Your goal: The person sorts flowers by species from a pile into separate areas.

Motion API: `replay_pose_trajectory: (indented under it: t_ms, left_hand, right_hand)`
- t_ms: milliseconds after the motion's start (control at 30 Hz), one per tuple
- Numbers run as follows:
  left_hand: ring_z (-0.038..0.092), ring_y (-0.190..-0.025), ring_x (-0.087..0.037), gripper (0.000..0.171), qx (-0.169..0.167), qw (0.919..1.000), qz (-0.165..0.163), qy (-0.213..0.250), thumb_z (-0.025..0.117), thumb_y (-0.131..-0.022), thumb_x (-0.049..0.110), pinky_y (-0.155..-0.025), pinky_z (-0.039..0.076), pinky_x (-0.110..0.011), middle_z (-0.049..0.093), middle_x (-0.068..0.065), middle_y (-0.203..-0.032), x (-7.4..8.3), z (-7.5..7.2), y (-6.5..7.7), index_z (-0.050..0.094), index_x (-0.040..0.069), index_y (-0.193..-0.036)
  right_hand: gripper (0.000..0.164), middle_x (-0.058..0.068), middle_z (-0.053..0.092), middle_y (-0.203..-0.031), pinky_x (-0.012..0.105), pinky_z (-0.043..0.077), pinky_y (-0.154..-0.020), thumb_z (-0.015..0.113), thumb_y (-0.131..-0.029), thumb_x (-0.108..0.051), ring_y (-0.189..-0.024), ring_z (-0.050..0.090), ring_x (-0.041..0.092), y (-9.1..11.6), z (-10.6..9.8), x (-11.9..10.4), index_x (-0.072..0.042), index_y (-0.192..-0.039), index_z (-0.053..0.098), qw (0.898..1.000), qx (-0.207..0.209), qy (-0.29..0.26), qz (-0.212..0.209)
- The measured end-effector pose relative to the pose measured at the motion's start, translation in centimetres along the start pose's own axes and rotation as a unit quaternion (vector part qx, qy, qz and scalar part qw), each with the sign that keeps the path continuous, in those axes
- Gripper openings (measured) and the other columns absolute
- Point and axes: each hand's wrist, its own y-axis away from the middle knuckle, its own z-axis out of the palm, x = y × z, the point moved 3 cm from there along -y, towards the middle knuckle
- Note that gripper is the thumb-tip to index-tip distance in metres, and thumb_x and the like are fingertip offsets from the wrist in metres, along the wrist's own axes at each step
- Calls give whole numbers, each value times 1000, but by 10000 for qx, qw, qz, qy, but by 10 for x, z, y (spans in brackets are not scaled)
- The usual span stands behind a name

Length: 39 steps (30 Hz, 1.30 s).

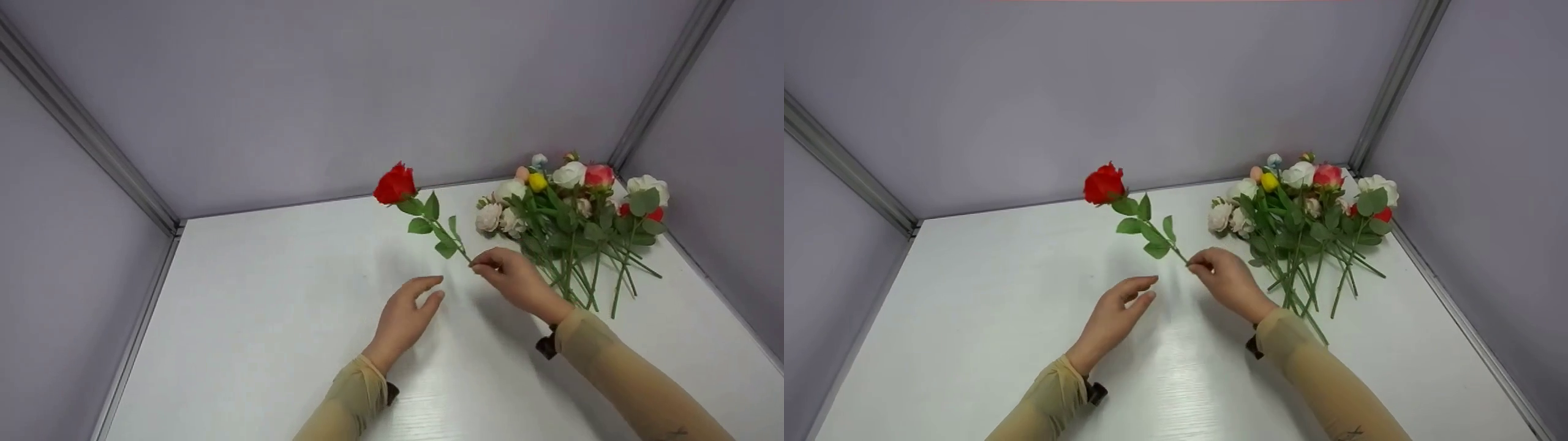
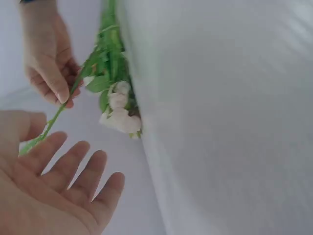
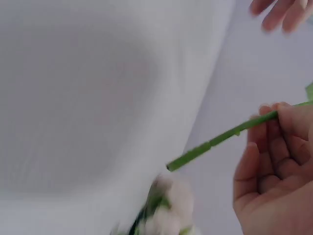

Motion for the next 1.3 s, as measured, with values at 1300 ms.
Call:
replay_pose_trajectory:
  t_ms: [1300]
  left_hand:
    - [72,-92,-27,28,868,9366,-581,3344,76,-94,11,-81,62,-39,71,-15,-102,-25,-34,-7,68,-3,-116]
  right_hand:
    - [19,13,74,-98,30,59,-75,74,-95,-11,-87,70,21,36,108,-29,2,-110,74,9638,-1133,-2365,492]
